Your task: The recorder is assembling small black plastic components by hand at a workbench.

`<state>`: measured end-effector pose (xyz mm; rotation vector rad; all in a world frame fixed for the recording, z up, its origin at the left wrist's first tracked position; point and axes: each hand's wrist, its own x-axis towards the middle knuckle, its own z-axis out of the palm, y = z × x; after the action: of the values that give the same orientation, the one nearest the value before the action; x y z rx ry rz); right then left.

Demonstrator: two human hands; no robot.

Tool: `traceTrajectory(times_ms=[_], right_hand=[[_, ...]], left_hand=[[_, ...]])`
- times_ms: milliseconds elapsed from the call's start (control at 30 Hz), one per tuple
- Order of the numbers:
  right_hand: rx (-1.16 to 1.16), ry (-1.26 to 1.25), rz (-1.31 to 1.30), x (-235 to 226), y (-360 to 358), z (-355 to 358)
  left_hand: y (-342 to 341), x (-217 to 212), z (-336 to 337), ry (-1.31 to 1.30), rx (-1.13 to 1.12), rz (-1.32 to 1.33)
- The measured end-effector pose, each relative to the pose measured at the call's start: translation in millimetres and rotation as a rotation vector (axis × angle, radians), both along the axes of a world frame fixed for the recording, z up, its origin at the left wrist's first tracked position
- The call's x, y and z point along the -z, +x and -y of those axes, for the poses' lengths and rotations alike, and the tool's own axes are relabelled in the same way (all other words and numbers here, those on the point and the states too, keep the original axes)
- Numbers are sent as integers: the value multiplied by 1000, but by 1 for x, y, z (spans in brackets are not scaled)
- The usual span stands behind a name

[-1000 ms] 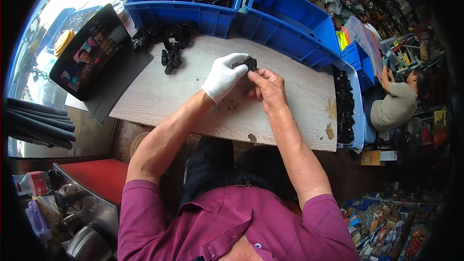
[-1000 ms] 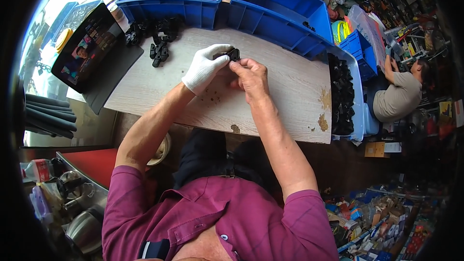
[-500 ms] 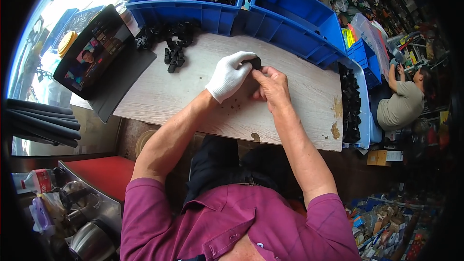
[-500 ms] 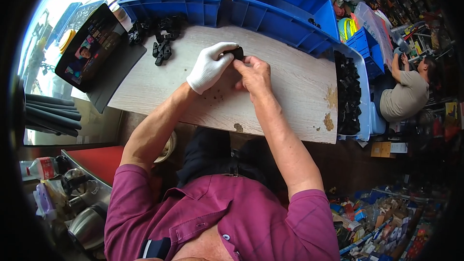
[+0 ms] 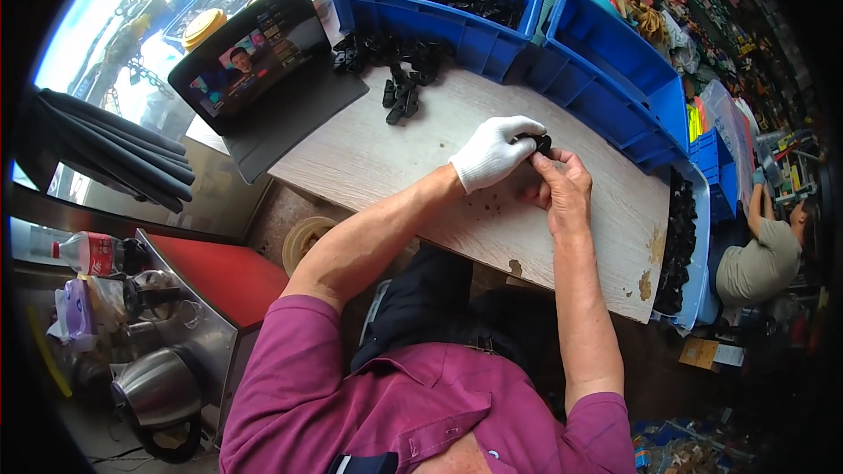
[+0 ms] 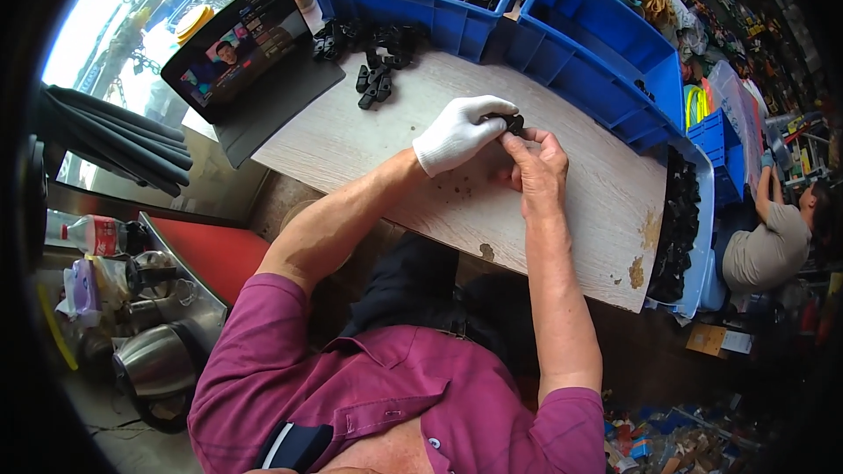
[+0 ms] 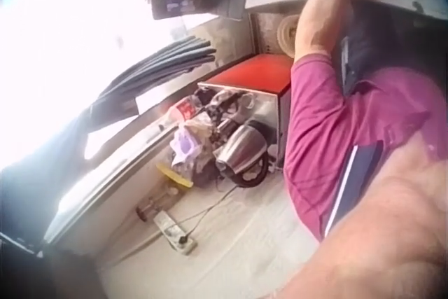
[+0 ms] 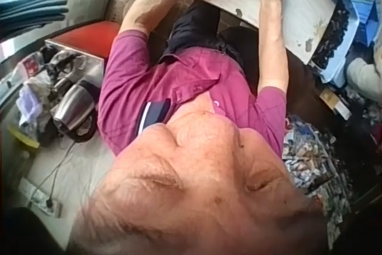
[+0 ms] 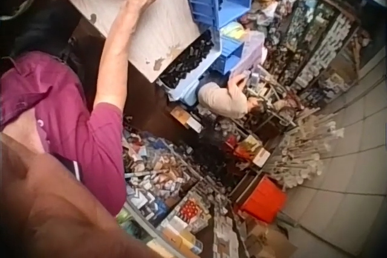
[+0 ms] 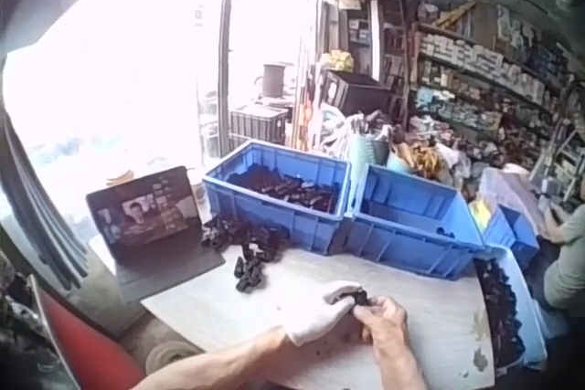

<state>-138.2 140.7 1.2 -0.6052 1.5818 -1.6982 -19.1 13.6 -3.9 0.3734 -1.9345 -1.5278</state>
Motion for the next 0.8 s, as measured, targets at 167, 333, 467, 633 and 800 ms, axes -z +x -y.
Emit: traceTrajectory(times_ms=[167, 333, 467, 633, 800], right_hand=[[-118, 106, -10, 3, -16, -2], [-115, 224, -67, -6, -10, 2], [-119, 349, -103, -22, -8, 3], [-136, 408, -171, -23, -16, -5], [-143, 404, -212, -23, -14, -7]], left_hand=[[-3, 5, -8, -191, -41, 35], [-1, 9, -4, -340, -66, 14], [3, 7, -5, -456, -35, 52], [5, 12, -4, -760, -22, 143], [4, 17, -5, -839, -55, 100]])
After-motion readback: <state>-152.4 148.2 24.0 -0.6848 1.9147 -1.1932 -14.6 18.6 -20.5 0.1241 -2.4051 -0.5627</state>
